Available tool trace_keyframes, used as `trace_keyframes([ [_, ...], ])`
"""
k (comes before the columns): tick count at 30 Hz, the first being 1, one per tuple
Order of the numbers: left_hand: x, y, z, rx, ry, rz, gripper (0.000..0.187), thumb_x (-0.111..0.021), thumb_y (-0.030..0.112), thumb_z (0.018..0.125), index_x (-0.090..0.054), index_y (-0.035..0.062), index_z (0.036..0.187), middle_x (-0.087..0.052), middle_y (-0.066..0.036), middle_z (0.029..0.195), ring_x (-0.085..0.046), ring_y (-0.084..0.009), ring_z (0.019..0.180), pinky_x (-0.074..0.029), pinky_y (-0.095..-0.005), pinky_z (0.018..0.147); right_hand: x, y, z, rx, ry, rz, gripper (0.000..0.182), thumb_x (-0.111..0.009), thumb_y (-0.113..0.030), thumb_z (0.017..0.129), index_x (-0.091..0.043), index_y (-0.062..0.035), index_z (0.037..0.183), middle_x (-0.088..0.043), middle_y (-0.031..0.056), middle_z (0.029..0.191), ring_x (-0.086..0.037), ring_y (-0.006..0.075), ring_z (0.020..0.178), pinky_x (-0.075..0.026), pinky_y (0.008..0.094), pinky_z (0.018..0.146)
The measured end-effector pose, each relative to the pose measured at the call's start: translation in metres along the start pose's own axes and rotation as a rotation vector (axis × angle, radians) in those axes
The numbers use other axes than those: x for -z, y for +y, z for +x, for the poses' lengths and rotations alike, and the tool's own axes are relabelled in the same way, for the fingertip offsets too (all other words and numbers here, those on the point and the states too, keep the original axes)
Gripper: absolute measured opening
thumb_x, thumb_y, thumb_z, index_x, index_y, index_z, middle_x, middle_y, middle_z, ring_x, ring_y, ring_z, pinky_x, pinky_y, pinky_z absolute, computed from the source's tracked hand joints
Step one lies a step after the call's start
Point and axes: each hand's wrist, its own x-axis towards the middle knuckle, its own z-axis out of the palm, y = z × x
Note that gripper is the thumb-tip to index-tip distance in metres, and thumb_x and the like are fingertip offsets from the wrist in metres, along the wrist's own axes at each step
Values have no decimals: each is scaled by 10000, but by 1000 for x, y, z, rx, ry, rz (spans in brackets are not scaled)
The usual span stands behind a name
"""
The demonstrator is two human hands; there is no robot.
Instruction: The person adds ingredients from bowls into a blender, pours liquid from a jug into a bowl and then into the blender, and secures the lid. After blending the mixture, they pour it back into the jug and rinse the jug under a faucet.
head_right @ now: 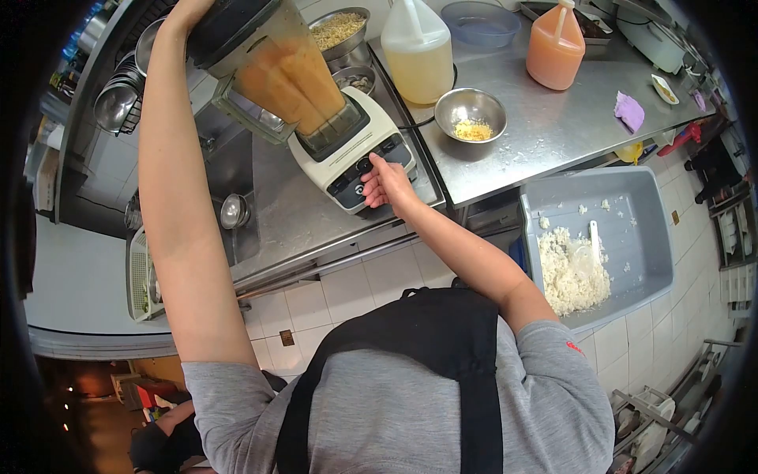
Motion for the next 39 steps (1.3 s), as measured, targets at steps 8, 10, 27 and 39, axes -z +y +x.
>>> trace_keyframes([
  [8,0,-5,7,31,-7,5,346,-531,335,790,-660,56,949,-640,-112,972,-584,-202,864,-433,-301,773,1,0,1,8,3,-12,512,-434,-480,852,-522,21,793,-546,80,553,-543,169,415,-435,251,381],
  [10,-1,-5,5,27,-11,11,346,-531,334,790,-660,55,947,-640,-112,971,-583,-203,868,-432,-301,774,1,1,1,2,7,-17,512,-430,-478,855,-523,22,794,-546,79,551,-541,166,414,-434,251,381],
  [27,-1,0,4,76,12,-1,354,-539,341,788,-660,55,958,-644,-111,947,-588,-196,841,-438,-300,765,1,1,2,1,18,-3,558,-370,-508,875,-529,16,769,-545,79,544,-525,154,395,-421,237,357],
  [39,-1,0,4,106,-3,-34,343,-541,332,787,-662,61,960,-643,-113,953,-591,-200,842,-445,-300,758,1,-1,3,-22,12,-44,559,-363,-510,872,-531,14,776,-548,75,552,-531,155,410,-431,243,381],
])
